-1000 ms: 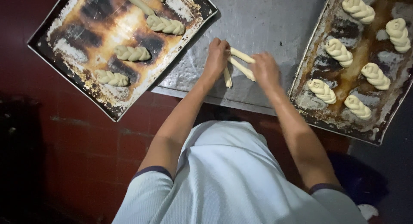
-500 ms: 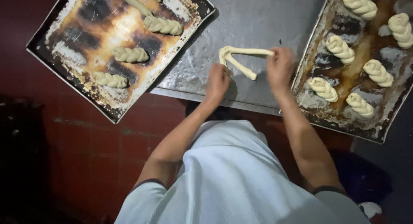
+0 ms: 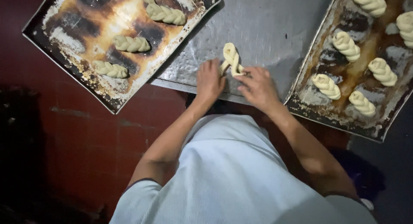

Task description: Shaping pre-portioned dough strips into braided loaves and placing them on baking trays.

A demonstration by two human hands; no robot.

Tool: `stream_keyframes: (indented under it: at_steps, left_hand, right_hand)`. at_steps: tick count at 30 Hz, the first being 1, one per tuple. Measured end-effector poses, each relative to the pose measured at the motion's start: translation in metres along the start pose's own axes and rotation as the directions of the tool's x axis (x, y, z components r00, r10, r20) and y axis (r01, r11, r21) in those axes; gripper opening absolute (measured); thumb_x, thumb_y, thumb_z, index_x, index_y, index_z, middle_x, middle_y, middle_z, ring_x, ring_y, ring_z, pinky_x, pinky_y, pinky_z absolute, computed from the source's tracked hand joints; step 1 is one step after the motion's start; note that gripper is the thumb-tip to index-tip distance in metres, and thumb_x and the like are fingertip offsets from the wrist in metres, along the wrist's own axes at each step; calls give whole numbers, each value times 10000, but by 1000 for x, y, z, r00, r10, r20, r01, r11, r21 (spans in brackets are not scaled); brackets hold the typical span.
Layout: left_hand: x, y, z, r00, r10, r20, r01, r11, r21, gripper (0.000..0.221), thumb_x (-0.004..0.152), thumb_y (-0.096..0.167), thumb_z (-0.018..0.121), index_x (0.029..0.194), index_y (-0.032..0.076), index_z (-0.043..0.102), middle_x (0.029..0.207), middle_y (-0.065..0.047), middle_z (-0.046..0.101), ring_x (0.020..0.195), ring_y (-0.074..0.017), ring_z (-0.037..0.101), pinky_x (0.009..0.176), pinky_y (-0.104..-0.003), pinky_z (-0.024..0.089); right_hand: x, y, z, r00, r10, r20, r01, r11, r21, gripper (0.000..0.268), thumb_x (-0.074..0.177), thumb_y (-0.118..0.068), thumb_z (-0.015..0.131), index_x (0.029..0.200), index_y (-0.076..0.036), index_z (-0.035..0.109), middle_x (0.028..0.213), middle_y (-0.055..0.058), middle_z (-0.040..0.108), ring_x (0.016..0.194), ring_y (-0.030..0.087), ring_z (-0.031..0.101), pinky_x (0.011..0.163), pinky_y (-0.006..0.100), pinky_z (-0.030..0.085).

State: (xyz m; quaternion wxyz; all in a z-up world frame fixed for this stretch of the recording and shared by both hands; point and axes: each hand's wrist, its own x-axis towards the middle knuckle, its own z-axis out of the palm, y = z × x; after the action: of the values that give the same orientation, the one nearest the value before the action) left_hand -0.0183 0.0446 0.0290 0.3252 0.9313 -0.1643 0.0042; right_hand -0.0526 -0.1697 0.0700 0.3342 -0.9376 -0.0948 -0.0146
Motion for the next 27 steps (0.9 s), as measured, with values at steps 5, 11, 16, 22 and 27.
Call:
stream_keyframes:
  at_steps: [5,11,16,22,27]
  left_hand:
    - [-7,-32,14,999,-45,0,45,999,24,234,839,114,793,945,68,590,886,-81,505,882,-320,590,746,-405,486]
    - [2,3,30,988,-137,-71,110,947,-302,324,846,253,825,959,56,593,837,-145,580,837,-391,623,770,-479,489]
    - [-3,24,48,977,210,36,-200,963,-180,193,816,132,774,890,74,605,907,-110,567,889,-361,602,757,-444,497]
    - [-17,14,76,933,-341,118,303,562,-770,134,973,-79,475,1050,31,465,1092,-186,468,1065,-397,594,935,-423,524]
    - [-12,-8,75,791,-446,420,522,132,-843,234,930,0,600,1161,2,563,1121,-236,633,999,-355,722,842,-442,603]
  right_hand:
    - [5,19,17,992,121,48,-120,993,-15,370,919,-130,809,1232,-6,657,1122,180,607,1044,374,640,868,477,506]
    - [12,18,30,980,197,-7,-197,980,-1,149,952,-46,750,1076,-47,666,954,105,614,880,304,681,727,394,541]
    - [-5,10,26,996,61,-64,-70,988,-138,67,1005,-64,710,1064,-38,693,951,107,644,879,283,698,707,351,553]
    - [-29,21,63,986,-148,-79,123,959,-256,144,1067,-176,637,1100,-60,715,1021,83,642,909,275,658,766,400,515]
    - [-12,8,48,978,192,-83,-201,972,-119,109,1095,-151,650,1141,-53,643,1015,98,619,934,281,645,792,407,512]
